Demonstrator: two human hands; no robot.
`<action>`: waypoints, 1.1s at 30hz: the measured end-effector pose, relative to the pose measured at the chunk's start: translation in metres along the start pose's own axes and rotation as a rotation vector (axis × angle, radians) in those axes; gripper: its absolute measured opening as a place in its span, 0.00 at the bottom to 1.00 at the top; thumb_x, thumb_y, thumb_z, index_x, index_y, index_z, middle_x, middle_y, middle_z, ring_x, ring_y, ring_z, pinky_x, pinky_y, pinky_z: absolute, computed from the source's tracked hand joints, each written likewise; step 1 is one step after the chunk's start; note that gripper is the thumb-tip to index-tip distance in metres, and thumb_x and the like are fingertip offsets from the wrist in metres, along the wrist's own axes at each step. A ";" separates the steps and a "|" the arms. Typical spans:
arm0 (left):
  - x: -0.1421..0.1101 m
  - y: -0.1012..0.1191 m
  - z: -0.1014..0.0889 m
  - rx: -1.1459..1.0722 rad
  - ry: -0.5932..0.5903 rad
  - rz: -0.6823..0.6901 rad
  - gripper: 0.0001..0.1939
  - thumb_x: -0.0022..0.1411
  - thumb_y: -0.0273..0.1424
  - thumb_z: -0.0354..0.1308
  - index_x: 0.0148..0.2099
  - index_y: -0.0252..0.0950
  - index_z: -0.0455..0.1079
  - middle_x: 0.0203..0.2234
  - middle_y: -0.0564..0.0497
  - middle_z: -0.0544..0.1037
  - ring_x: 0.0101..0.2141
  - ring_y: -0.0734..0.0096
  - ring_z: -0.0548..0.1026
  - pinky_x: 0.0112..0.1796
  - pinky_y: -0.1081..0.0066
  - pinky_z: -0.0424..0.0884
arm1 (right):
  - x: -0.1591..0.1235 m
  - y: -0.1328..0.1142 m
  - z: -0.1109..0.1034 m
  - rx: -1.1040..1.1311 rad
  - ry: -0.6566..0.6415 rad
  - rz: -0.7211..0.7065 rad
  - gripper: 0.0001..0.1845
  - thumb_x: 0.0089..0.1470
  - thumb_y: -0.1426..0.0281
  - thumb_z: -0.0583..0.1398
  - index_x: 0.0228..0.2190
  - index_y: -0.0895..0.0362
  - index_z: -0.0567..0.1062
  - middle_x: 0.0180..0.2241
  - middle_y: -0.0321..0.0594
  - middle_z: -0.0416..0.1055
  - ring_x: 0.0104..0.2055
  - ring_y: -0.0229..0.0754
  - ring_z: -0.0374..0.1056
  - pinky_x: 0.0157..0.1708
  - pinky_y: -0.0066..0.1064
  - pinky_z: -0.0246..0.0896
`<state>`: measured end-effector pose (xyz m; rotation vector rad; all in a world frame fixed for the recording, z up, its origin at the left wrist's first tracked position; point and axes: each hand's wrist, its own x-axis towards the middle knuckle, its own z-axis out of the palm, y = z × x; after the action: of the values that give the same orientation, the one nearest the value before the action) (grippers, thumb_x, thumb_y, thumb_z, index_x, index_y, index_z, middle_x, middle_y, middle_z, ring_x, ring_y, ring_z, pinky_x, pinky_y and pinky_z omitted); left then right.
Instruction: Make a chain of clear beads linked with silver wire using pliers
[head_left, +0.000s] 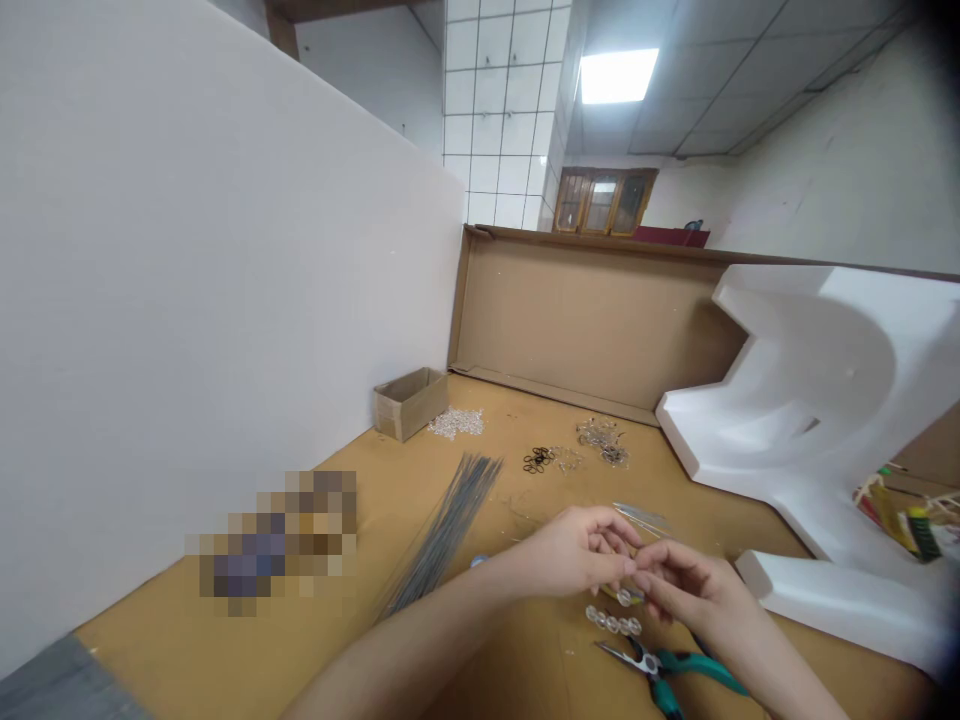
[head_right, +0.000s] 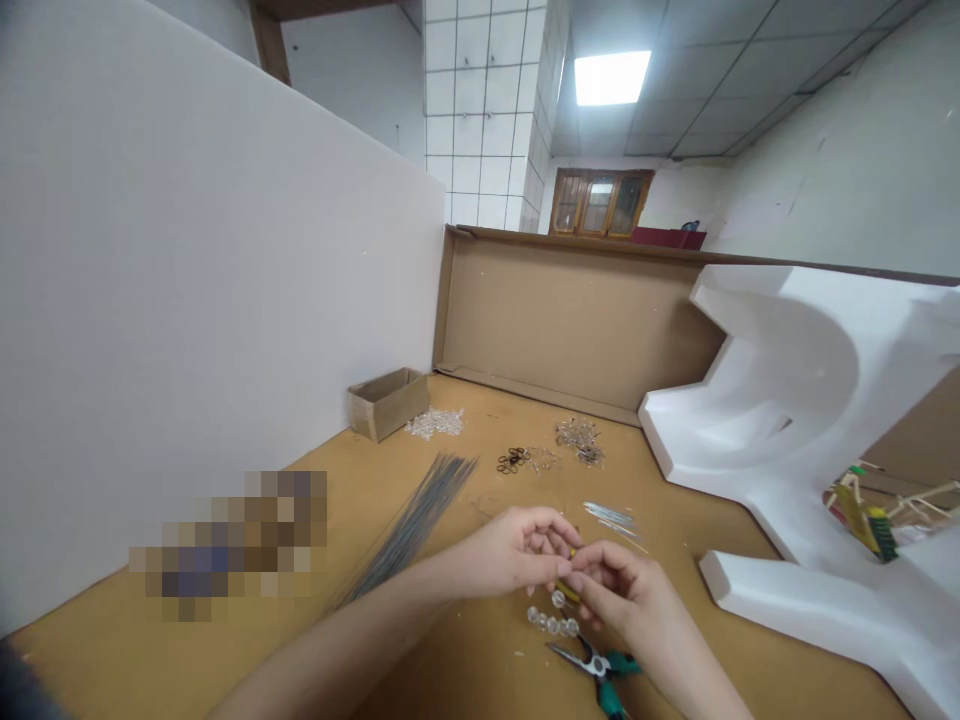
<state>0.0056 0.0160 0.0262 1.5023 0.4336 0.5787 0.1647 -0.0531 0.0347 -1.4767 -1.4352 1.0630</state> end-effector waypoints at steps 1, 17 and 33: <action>0.000 0.000 -0.002 -0.001 -0.030 -0.012 0.15 0.49 0.28 0.59 0.41 0.32 0.67 0.25 0.54 0.67 0.22 0.82 0.66 0.21 0.79 0.63 | 0.000 -0.001 0.001 0.001 -0.009 0.000 0.17 0.38 0.56 0.64 0.23 0.56 0.72 0.16 0.33 0.66 0.18 0.34 0.60 0.19 0.26 0.57; -0.002 0.014 -0.022 0.002 0.050 0.054 0.15 0.50 0.38 0.60 0.35 0.31 0.65 0.20 0.55 0.68 0.21 0.82 0.65 0.22 0.78 0.60 | -0.005 -0.002 0.000 0.021 -0.009 0.036 0.22 0.48 0.55 0.58 0.39 0.58 0.70 0.16 0.33 0.67 0.18 0.35 0.62 0.19 0.27 0.55; -0.003 0.017 -0.023 -0.075 0.065 0.099 0.13 0.51 0.36 0.58 0.36 0.31 0.65 0.23 0.53 0.68 0.22 0.80 0.66 0.23 0.76 0.64 | -0.005 -0.004 0.006 0.159 -0.032 0.006 0.20 0.44 0.55 0.62 0.34 0.58 0.71 0.26 0.37 0.70 0.21 0.35 0.66 0.23 0.28 0.62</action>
<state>-0.0120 0.0319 0.0416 1.4419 0.3849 0.7156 0.1576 -0.0576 0.0365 -1.3569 -1.3369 1.1813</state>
